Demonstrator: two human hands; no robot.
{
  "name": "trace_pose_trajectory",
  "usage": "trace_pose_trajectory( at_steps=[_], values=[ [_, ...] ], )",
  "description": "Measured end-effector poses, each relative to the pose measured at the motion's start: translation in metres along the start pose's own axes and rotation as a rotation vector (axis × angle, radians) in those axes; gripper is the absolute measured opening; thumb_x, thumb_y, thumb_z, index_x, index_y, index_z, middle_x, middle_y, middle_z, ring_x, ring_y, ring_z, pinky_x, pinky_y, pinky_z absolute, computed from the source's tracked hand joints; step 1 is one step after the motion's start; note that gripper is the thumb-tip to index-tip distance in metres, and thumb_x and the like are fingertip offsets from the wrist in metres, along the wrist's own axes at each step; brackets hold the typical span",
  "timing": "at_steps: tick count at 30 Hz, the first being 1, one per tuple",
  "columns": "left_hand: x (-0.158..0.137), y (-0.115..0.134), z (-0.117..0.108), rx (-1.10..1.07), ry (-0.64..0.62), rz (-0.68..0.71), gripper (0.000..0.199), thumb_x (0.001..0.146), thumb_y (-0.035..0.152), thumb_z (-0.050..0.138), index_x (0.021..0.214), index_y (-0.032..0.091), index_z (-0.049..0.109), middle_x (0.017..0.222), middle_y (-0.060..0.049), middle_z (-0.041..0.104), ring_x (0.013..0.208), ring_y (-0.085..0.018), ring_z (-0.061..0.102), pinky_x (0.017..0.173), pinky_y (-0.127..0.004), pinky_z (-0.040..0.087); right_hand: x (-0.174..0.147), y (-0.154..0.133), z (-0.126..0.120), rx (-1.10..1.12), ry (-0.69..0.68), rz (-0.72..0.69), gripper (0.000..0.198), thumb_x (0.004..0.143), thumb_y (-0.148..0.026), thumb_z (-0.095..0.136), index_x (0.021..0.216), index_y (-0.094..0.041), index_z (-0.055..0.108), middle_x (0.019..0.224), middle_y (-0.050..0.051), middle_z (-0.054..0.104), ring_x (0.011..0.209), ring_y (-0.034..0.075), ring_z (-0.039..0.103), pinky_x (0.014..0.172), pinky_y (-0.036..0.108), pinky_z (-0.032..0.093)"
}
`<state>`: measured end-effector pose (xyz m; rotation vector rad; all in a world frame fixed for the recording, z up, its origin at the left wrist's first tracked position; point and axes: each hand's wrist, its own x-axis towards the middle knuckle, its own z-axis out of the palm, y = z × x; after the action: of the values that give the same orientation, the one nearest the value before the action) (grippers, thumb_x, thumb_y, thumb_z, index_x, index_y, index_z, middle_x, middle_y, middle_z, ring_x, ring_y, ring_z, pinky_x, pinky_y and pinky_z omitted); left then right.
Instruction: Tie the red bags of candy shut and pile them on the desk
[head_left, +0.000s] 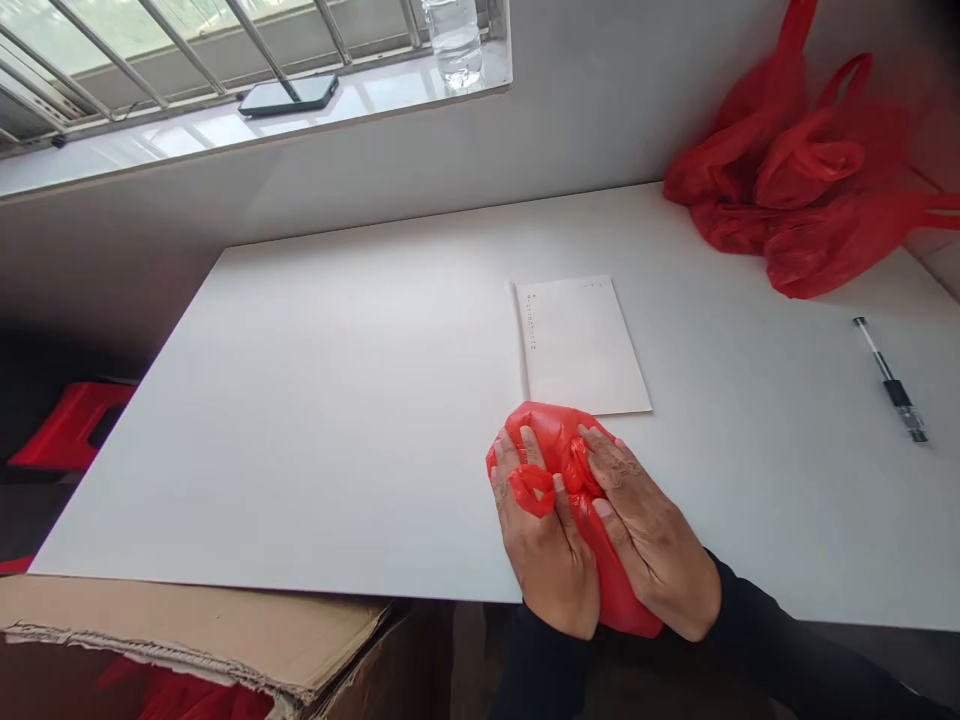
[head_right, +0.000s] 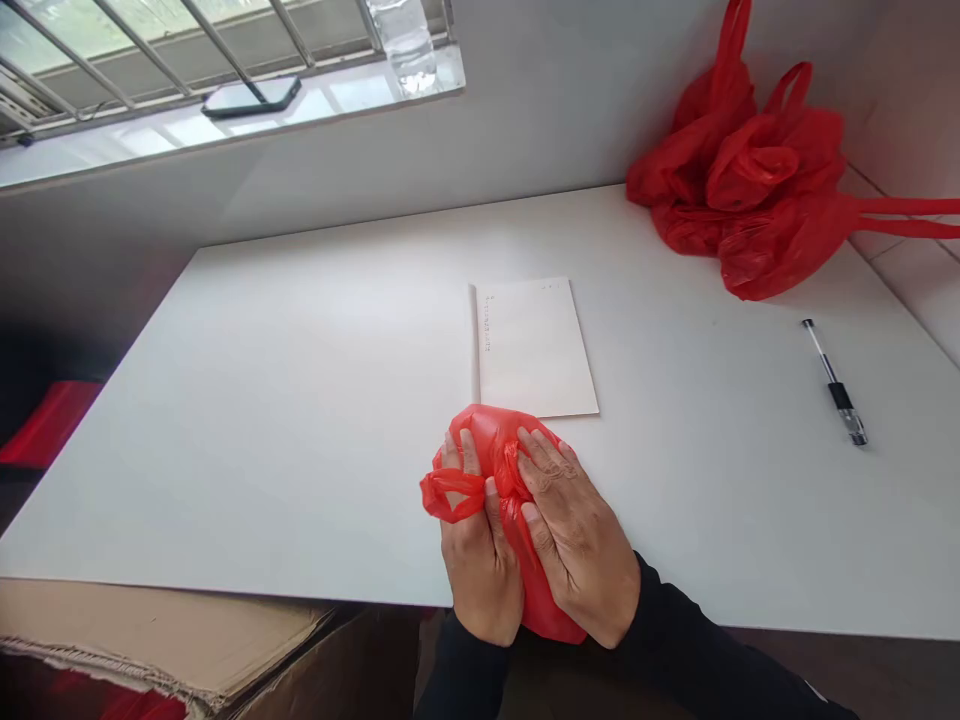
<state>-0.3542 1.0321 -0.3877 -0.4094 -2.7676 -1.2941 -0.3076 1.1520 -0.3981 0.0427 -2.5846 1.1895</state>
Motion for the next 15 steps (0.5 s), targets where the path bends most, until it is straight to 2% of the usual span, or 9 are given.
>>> trace_pose_trajectory(
  at_steps=[3,6,9,12,15],
  values=[
    [0.0014,-0.0007,0.0009,0.118,0.003,0.07,0.07,0.101,0.027,0.044,0.164,0.022,0.014,0.167,-0.011,0.027,0.156,-0.029,0.017,0.126,-0.057,0.02,-0.0015,0.0016,0.0013,-0.032,-0.061,0.001,0.062,0.105,-0.02,0.034,0.163,-0.03,0.014,0.166,0.003,0.027,0.152,0.025,0.026,0.125,0.056,0.025],
    [0.0013,0.0006,0.0015,0.227,-0.036,0.095,0.067,0.098,0.024,0.047,0.161,0.014,0.025,0.166,-0.014,0.028,0.155,-0.029,0.02,0.128,-0.054,0.018,-0.0039,0.0028,0.002,-0.056,-0.091,-0.008,0.061,0.104,-0.02,0.033,0.163,-0.027,0.018,0.165,0.004,0.029,0.151,0.026,0.028,0.124,0.056,0.028],
    [0.0,0.0007,0.0025,0.301,-0.07,0.099,0.064,0.098,0.023,0.046,0.159,0.013,0.03,0.167,-0.013,0.026,0.156,-0.028,0.018,0.128,-0.051,0.019,-0.0034,0.0046,0.0039,-0.073,-0.088,-0.009,0.061,0.103,-0.02,0.034,0.162,-0.027,0.021,0.164,0.004,0.032,0.15,0.027,0.031,0.122,0.056,0.031],
    [-0.0016,0.0003,0.003,0.302,-0.085,0.077,0.069,0.097,0.021,0.047,0.161,0.015,0.024,0.168,-0.011,0.024,0.156,-0.027,0.015,0.128,-0.051,0.02,-0.0009,0.0049,0.0052,-0.069,-0.086,-0.007,0.061,0.103,-0.02,0.034,0.162,-0.029,0.022,0.163,0.004,0.034,0.149,0.029,0.032,0.122,0.059,0.029],
    [-0.0051,0.0044,-0.0002,0.247,-0.096,0.003,0.069,0.098,0.021,0.046,0.162,0.018,0.02,0.168,-0.008,0.023,0.157,-0.027,0.013,0.129,-0.051,0.019,-0.0066,-0.0002,-0.004,0.067,-0.07,0.073,0.056,0.104,-0.025,0.038,0.158,-0.036,0.031,0.159,0.003,0.041,0.146,0.032,0.037,0.121,0.063,0.03]
  ],
)
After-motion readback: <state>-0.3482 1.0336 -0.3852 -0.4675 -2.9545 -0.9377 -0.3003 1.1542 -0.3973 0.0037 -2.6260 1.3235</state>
